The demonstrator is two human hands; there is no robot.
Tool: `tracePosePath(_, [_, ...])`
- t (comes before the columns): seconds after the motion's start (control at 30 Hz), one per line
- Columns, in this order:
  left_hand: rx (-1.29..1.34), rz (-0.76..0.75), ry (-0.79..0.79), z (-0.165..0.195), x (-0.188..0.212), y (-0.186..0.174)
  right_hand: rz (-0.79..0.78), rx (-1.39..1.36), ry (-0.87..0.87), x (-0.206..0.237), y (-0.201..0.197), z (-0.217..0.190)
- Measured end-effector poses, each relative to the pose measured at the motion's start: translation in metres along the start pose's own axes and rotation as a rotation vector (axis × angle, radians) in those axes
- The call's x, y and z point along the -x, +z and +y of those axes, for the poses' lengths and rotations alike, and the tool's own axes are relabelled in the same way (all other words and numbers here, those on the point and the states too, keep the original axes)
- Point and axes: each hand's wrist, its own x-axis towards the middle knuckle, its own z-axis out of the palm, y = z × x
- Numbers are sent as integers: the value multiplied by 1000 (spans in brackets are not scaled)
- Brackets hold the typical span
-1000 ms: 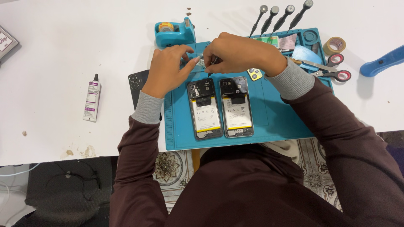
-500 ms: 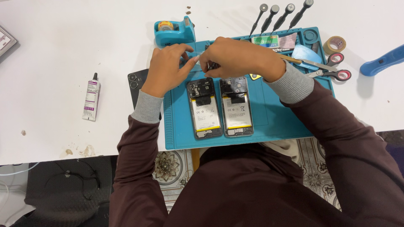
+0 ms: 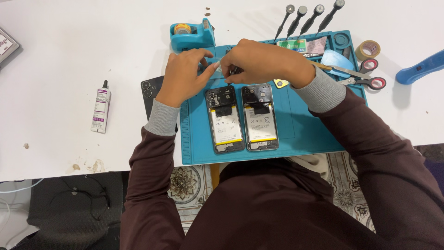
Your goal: The person disassembles two smartphones on a blue work mat, removes and replaces internal components including batteries and circuit boards, and uses a screwdriver to secure screws. The person handles the devices and tools by hand throughout the process.
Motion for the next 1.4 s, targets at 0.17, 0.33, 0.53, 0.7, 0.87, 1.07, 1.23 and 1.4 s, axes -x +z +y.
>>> tracePosePath(0.17, [-5, 5, 7, -1, 1, 0, 11, -5, 4, 0, -1, 2])
tracePosePath(0.33, [-8, 23, 30, -2, 2, 2, 14, -1, -3, 0, 0, 5])
tracePosePath(0.53, [-16, 3, 1, -3, 3, 1, 18, 14, -5, 0, 2, 6])
tracePosePath(0.7, [178, -166, 92, -4, 0, -5, 27, 7, -25, 0, 1, 7])
tracePosePath(0.87, [248, -281, 154, 3, -1, -6, 21, -9, 7, 2, 0, 4])
tracePosePath(1.07, [241, -294, 194, 8, -1, -5, 10, 12, 40, 2, 0, 3])
tracePosePath(1.23, [215, -308, 201, 8, 0, -6, 8, 14, 51, 1, 0, 2])
tracePosePath(1.4, [202, -355, 166, 10, -1, -9, 6, 11, 54, 1, -2, 1])
